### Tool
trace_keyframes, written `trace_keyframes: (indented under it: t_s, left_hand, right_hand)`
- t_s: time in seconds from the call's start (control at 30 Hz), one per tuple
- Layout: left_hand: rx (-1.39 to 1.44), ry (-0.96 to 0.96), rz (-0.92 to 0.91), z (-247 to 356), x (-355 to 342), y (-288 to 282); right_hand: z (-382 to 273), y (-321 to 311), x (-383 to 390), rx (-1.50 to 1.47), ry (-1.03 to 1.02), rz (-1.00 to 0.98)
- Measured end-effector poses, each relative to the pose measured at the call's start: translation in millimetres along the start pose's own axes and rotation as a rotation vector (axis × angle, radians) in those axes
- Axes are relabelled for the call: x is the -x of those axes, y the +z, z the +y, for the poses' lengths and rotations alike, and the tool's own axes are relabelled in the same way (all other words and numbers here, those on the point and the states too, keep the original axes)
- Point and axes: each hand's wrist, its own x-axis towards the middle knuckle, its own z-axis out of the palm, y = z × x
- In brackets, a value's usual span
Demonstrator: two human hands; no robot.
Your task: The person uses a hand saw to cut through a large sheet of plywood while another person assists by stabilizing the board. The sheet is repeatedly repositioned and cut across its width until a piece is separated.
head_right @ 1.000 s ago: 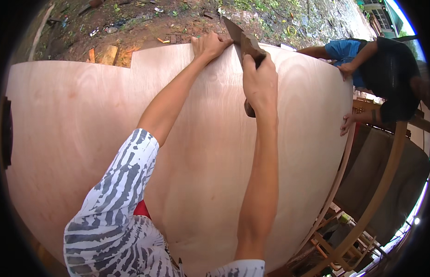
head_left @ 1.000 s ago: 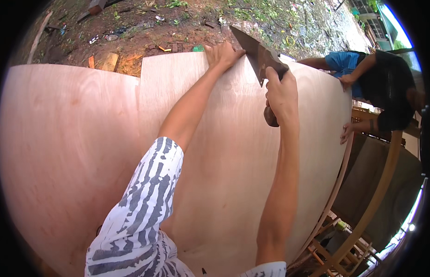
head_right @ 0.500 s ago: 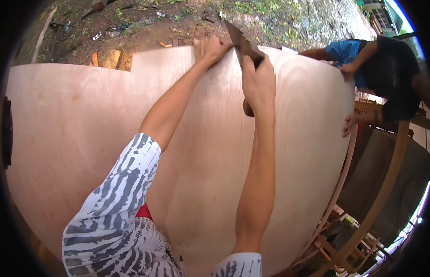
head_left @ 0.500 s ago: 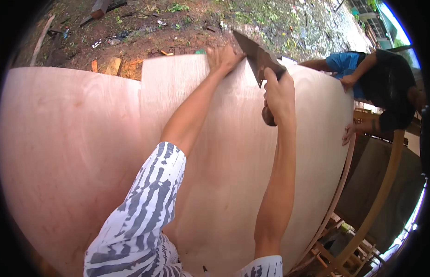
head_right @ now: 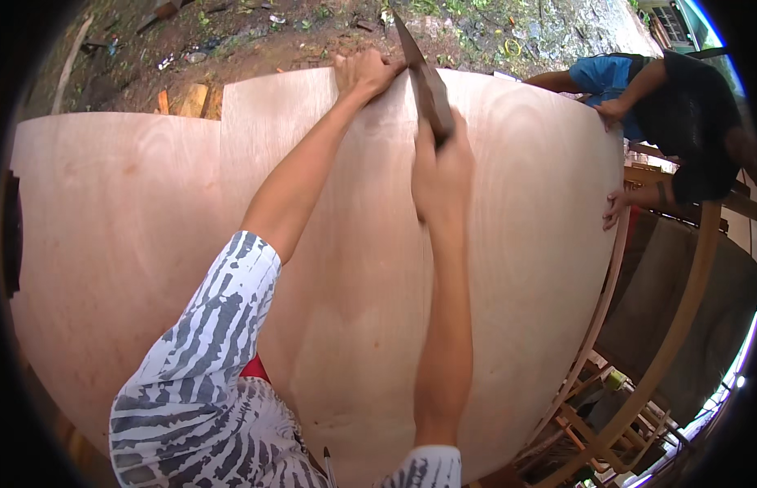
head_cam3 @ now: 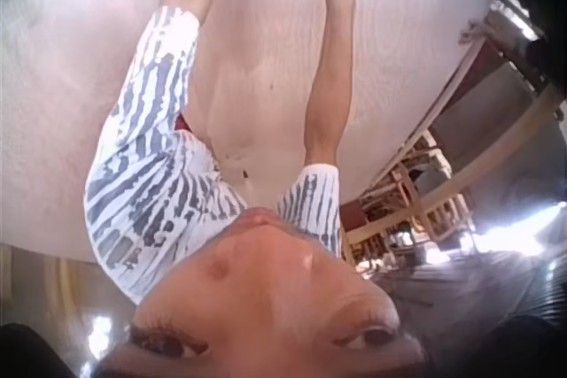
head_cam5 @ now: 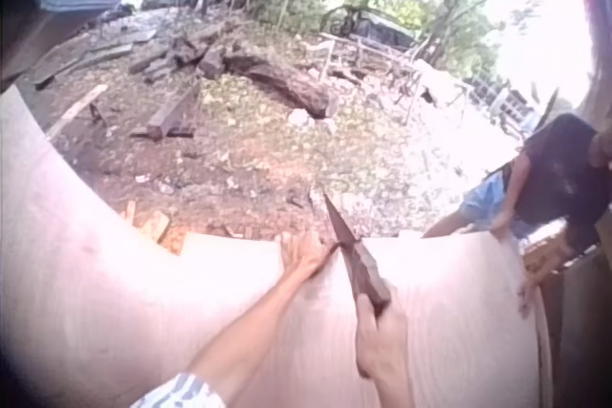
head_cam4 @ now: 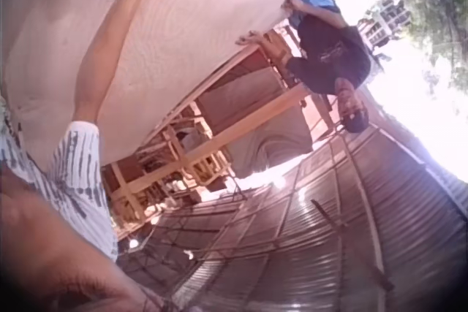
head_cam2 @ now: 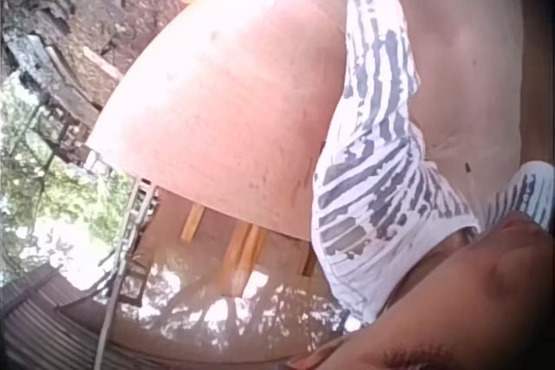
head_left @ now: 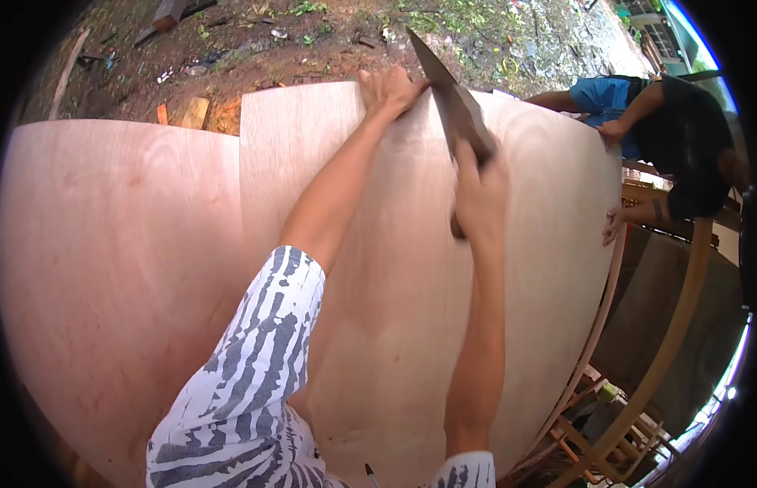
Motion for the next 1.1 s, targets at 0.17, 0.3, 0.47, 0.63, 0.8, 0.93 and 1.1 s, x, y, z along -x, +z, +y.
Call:
trace_keyframes:
  t_s: [0.17,0.3,0.47,0.63,0.8,0.93,1.1]
  left_hand:
    - [0.014,0.046,0.139,6.8,-1.8,12.7]
    - [0.010,0.009,0.036,12.4,-1.3,6.7]
    - [0.012,0.047,0.089,15.7,0.1,-0.4]
    - [0.017,0.049,0.095,7.3,1.2,16.4]
    - [-0.029,-0.011,0.088,-13.8,-4.8,-4.6]
    - [0.014,0.002,-0.028,13.3,5.6,-12.3]
    - [-0.002,0.012,0.003,-5.7,3.5,0.6]
  right_hand:
    - [-13.8,-14.4,-40.6,0.188,0.033,-0.054]
    - [-74.2,-93.8,102.5,0.038,0.229,-0.029]
    - [-66.7,-87.9,114.0,0.011,0.171,0.043]
    - [6.2,20.8,-67.8,0.155,-0.108,0.101]
    - [-52.0,-41.4,20.8,0.091,0.140,-0.080]
    - [-79.3,-100.8,114.4,-0.009,0.170,0.102]
    - [-24.4,-21.2,18.6,0.119,-0.058,0.008]
